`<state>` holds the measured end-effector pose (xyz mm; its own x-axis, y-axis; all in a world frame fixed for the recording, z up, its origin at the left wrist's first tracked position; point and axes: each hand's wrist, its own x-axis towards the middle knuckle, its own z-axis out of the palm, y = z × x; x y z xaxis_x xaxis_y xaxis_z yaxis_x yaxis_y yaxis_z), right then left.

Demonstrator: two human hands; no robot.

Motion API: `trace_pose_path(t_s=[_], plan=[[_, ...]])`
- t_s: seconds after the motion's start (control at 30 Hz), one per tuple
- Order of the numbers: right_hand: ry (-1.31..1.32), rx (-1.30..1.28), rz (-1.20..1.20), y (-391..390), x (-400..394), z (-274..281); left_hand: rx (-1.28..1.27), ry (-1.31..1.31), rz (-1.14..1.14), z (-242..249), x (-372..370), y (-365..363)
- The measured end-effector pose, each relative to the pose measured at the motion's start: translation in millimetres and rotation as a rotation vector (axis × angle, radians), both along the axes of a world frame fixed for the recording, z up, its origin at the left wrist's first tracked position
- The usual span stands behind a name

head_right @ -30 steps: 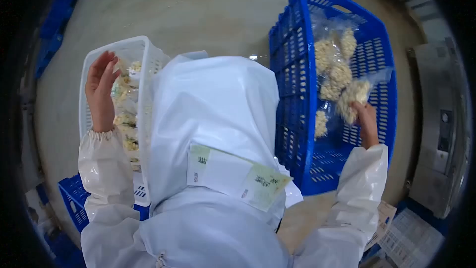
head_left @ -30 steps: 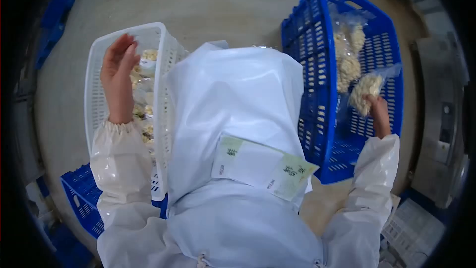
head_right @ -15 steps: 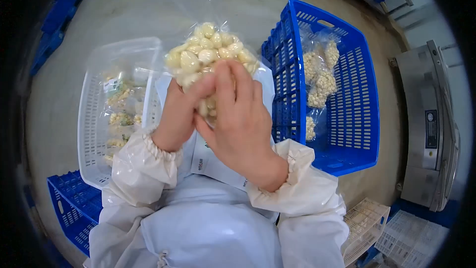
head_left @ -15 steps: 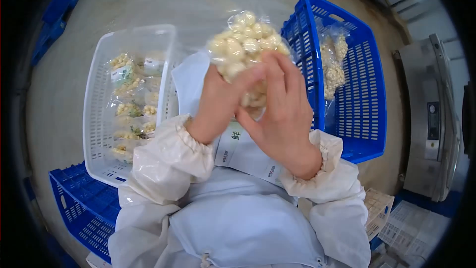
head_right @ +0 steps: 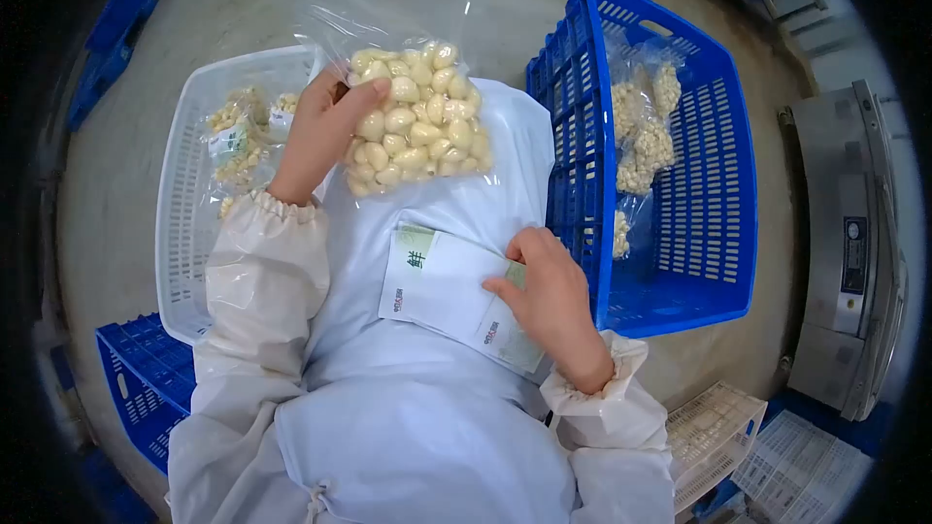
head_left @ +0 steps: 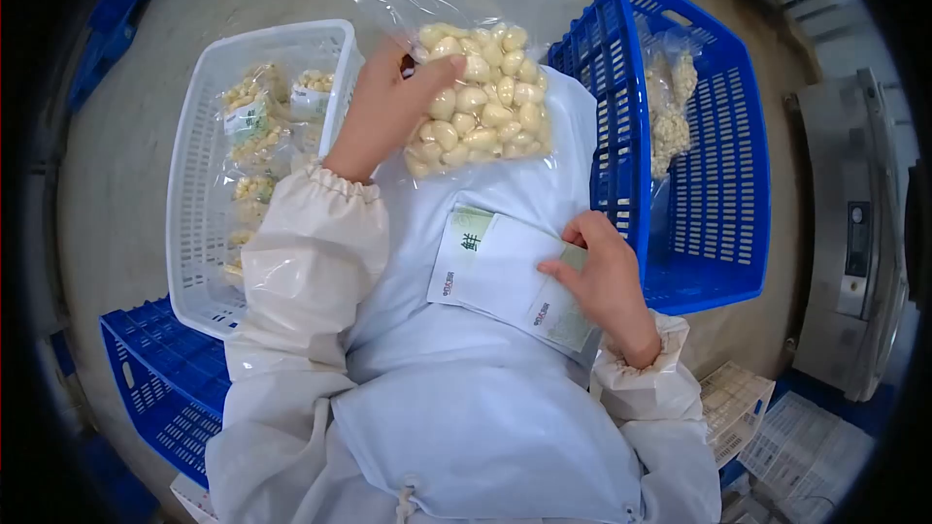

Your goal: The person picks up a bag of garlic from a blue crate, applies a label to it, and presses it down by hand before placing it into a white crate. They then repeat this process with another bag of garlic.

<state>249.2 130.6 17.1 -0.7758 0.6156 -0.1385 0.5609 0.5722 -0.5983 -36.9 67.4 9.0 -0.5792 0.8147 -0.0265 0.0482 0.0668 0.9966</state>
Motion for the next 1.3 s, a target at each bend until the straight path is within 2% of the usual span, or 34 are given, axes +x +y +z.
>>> trace_pose_path(t_s=[0.13, 0.23, 0.33, 0.43, 0.53, 0.63, 0.67, 0.8, 0.9, 0.97, 1.03, 1.1, 1.13, 1.27, 1.3], plan=[[0.038, -0.055, 0.029, 10.5, -0.5, 2.9, 0.118, -0.254, -0.041, -7.5, -2.7, -0.6], [-0.016, -0.042, 0.025, 14.5, -2.1, 4.0, 0.131, -0.254, -0.091, -1.6, 8.4, -0.8], [0.109, -0.02, 0.004, 15.6, 3.1, 4.1, 0.042, -0.098, -0.074, -11.7, 15.3, 7.3], [0.151, -0.001, 0.025, 18.3, 12.2, 19.5, 0.013, 0.02, -0.081, 3.7, 15.3, 2.4], [0.219, -0.31, -0.009, 27.3, 24.4, 48.4, -0.08, 0.352, 0.221, -3.2, 9.2, -7.1], [0.437, -0.445, -0.149, 33.8, 19.5, 61.3, 0.218, 0.157, 0.366, 4.7, 12.8, -23.4], [0.479, -0.502, -0.314, 29.6, 8.0, 64.0, 0.274, 0.102, 0.365, 14.3, 21.1, -29.8], [0.74, -0.52, -0.407, 32.4, -44.6, 43.1, 0.416, 0.425, 0.405, 28.7, 49.7, -45.9], [0.841, -0.537, -0.372, 41.4, -76.3, 20.5, 0.413, 0.587, 0.3, 33.6, 61.7, -51.5], [0.893, -0.516, -0.343, 48.0, -87.2, 6.4, 0.326, 0.691, 0.153, 35.9, 68.2, -44.2], [0.87, -0.525, -0.43, 52.3, -83.3, 0.6, 0.234, 0.736, 0.016, 34.9, 74.3, -32.6], [0.913, -0.523, -0.541, 51.0, -71.8, 0.5, 0.16, 0.717, 0.02, 18.5, 75.3, -27.5], [0.859, -0.44, -0.545, 51.2, -60.6, -3.8, 0.122, 0.706, 0.016, 12.3, 76.0, -25.3], [0.623, -0.754, -0.454, 37.2, -11.9, -0.6, 0.129, 0.736, -0.006, 12.0, 75.3, -24.9], [0.598, -0.752, -0.412, 32.4, -6.5, 0.4, 0.132, 0.73, -0.01, 11.6, 74.2, -24.3]])
